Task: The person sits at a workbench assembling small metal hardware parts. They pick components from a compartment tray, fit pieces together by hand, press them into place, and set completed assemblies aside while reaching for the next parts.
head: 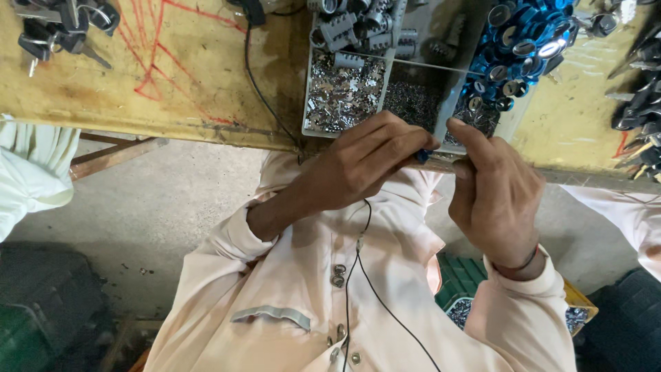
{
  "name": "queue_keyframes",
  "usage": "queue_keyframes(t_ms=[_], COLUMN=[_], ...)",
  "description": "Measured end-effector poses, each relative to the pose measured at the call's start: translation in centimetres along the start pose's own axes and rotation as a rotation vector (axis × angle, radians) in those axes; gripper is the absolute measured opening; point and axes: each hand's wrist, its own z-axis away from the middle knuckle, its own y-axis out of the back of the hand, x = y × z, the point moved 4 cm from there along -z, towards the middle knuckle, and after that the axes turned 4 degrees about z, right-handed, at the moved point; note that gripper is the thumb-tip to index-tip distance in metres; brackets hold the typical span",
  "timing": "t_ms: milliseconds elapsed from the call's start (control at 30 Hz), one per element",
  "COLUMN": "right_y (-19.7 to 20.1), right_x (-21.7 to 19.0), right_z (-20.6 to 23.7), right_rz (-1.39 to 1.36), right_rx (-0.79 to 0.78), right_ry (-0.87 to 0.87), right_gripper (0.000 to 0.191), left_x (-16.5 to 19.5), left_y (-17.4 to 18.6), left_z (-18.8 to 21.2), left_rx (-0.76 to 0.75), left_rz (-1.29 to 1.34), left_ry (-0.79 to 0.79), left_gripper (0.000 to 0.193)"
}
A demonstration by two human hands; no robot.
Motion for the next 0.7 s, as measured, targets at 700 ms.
queue_keyframes(t_ms=[700], right_y=[-2.3], right_x=[-0.2], right_z=[3.2], right_rz=[-0.026], right_rx=[0.059], right_ry=[-0.138], right_gripper=[0.042], left_x=[0.7], left_y=[-3.4], left_z=[0.2], left_rx=[-0.074], left_rz=[-0.014], left_ry=[-0.003], left_gripper=[0.044])
